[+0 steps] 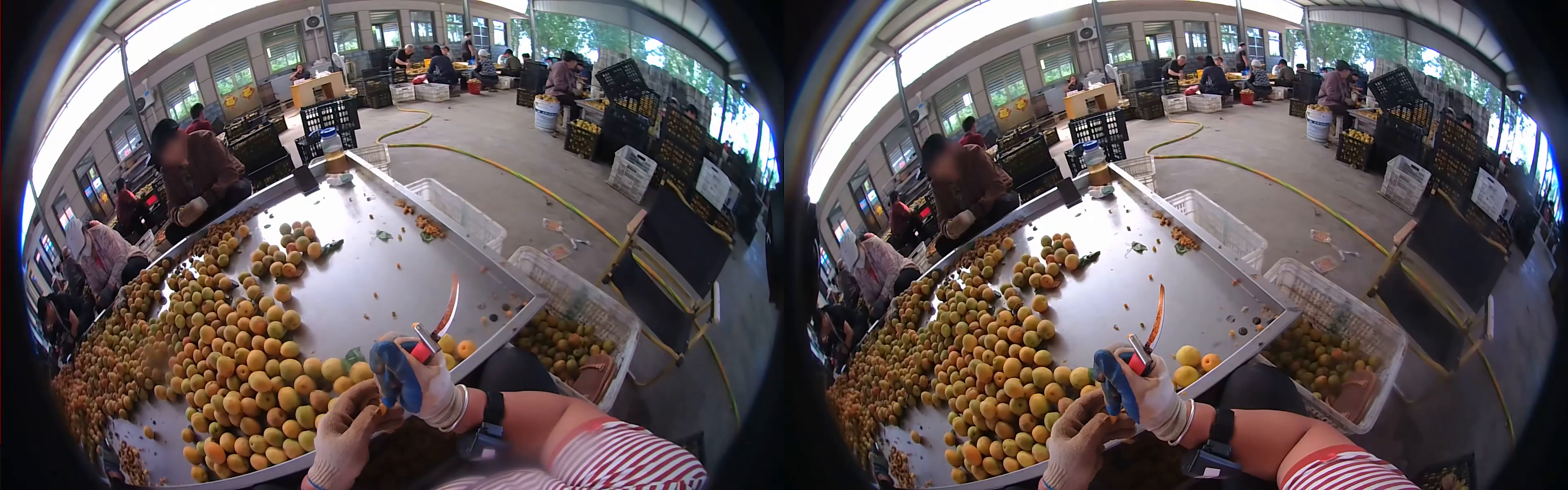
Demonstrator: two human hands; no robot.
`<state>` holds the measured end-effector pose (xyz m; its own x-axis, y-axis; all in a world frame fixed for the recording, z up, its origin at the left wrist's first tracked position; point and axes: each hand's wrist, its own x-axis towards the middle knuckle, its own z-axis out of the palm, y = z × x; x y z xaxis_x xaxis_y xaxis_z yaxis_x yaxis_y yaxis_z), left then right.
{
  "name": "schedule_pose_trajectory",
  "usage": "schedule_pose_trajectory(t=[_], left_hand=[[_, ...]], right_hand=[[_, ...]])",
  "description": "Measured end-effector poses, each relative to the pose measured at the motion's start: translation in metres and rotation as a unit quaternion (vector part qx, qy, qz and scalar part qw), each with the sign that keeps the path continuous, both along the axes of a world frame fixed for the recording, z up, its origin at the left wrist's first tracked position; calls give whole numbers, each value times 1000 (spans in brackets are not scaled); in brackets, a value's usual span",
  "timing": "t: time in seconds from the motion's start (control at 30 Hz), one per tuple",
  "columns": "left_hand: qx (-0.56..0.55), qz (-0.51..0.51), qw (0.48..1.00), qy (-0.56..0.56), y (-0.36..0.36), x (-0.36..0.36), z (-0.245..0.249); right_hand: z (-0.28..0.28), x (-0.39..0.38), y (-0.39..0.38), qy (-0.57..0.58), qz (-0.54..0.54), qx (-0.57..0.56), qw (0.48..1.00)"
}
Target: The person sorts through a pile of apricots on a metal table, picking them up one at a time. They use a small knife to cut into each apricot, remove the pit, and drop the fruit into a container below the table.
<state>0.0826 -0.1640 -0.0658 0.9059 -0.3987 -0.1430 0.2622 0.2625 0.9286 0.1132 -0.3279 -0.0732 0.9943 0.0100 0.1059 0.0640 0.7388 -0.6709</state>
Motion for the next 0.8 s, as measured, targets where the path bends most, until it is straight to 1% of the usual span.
schedule_pose_trajectory(t=[0.07, 0.2, 0.27, 0.3, 0.37, 0.47, 0.53, 0.57, 0.63, 0.67, 0.7, 0.73, 0.77, 0.8], left_hand=[[-1, -3, 1000, -3, -1, -1, 1], [-5, 1, 1000, -8, -6, -5, 3], [-9, 6, 1000, -15, -8, -7, 4], [-8, 9, 1000, 0, -9, -8, 8], [-8, 11, 1000, 14, -10, -8, 8], [17, 25, 999, -20, -10, -8, 0], [57, 35, 995, -71, -13, -10, 0], [56, 33, 995, -71, -15, -11, -1], [144, 71, 961, -227, -19, -12, -6], [143, 69, 961, -227, -20, -12, -5], [189, 70, 940, -273, -21, -13, -4], [235, 70, 916, -318, -21, -13, -3], [235, 69, 916, -318, -21, -12, -2], [300, 69, 874, -375, -20, -11, -2]], right_hand=[[0, 0, 0, -16, -34, 1, 999], [-7, 0, 1, -28, -30, -16, 999], [-8, 0, 1, -16, -8, -6, 1000], [-6, -1, 3, -16, -9, -6, 1000], [-3, -2, 6, 19, -19, 47, 999], [-13, 2, 9, 22, -12, 58, 998], [-23, 5, 13, 31, -17, 48, 998], [-26, 6, 14, 40, -21, 39, 998], [-24, 5, 12, 46, -9, 52, 998], [-23, 4, 11, 53, 5, 65, 996], [-24, 5, 10, 52, 4, 65, 997], [-27, 7, 10, 65, 35, 141, 987], [-31, 8, 10, 77, 66, 217, 971], [-36, 10, 13, 77, 66, 217, 971]])
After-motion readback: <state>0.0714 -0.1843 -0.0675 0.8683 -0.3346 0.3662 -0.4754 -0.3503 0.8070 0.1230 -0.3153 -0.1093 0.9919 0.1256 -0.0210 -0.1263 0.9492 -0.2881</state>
